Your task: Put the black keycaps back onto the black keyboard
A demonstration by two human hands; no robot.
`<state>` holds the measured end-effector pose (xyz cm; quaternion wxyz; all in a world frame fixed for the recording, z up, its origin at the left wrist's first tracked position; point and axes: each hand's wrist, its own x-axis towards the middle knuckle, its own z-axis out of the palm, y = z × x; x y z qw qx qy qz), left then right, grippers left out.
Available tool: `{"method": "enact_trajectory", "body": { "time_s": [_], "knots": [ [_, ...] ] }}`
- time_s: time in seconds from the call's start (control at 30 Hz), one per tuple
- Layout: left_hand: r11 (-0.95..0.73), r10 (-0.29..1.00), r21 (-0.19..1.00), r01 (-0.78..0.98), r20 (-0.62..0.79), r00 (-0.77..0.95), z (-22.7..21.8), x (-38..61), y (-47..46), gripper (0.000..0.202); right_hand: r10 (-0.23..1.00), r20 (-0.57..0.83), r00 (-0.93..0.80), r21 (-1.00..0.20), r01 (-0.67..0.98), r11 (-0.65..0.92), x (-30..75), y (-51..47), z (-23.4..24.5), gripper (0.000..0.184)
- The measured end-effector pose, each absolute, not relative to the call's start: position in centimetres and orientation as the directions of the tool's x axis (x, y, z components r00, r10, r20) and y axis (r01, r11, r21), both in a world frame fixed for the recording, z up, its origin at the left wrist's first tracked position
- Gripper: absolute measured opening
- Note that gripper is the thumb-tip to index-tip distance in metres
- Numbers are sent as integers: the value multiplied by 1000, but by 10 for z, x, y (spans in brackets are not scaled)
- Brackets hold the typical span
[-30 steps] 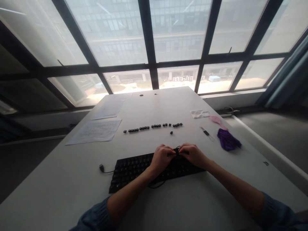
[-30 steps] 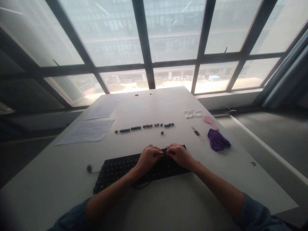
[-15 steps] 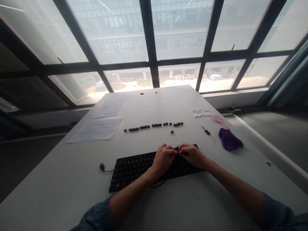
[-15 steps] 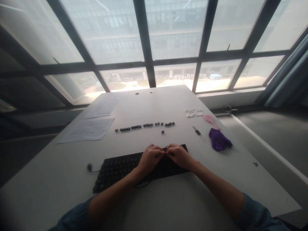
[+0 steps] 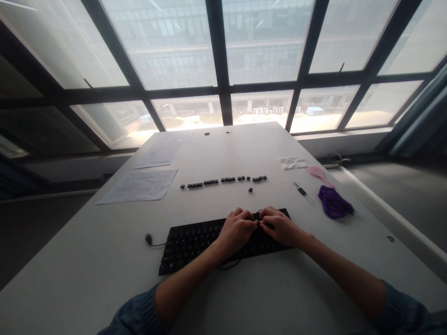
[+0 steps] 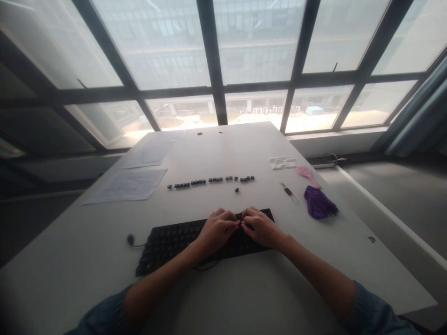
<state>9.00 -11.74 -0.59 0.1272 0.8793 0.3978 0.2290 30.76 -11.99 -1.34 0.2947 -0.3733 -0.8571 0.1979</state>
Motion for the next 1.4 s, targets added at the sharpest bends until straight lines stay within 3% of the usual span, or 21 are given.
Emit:
{"method": "enact_trajectory", "body": {
  "time_s": [0.13, 0.3, 0.4, 0.67, 0.87, 1.4],
  "knots": [
    [-660, 750, 392, 641, 300, 589, -1, 89, -121, 16, 762, 324, -560, -584, 516, 627, 307, -103, -7, 18],
    [-625, 780, 417, 660, 359, 512, 7, 88, -129, 27, 883, 356, -305, -506, 732, 457, 288, -37, -3, 8],
    [-619, 784, 431, 657, 392, 481, 12, 83, -136, 28, 894, 331, -302, -486, 757, 436, 271, 2, -7, 8],
    [-572, 812, 457, 681, 432, 392, 11, 38, -153, 24, 870, 345, -353, -554, 672, 492, 297, -19, -15, 11],
    [-541, 830, 456, 706, 424, 362, 3, 13, -156, 22, 862, 407, -302, -737, 449, 505, 325, -97, -24, 10],
    [-516, 848, 484, 707, 403, 343, -2, 16, -153, 22, 823, 431, -369, -620, 542, 568, 325, -112, -27, 9]
  ]
}}
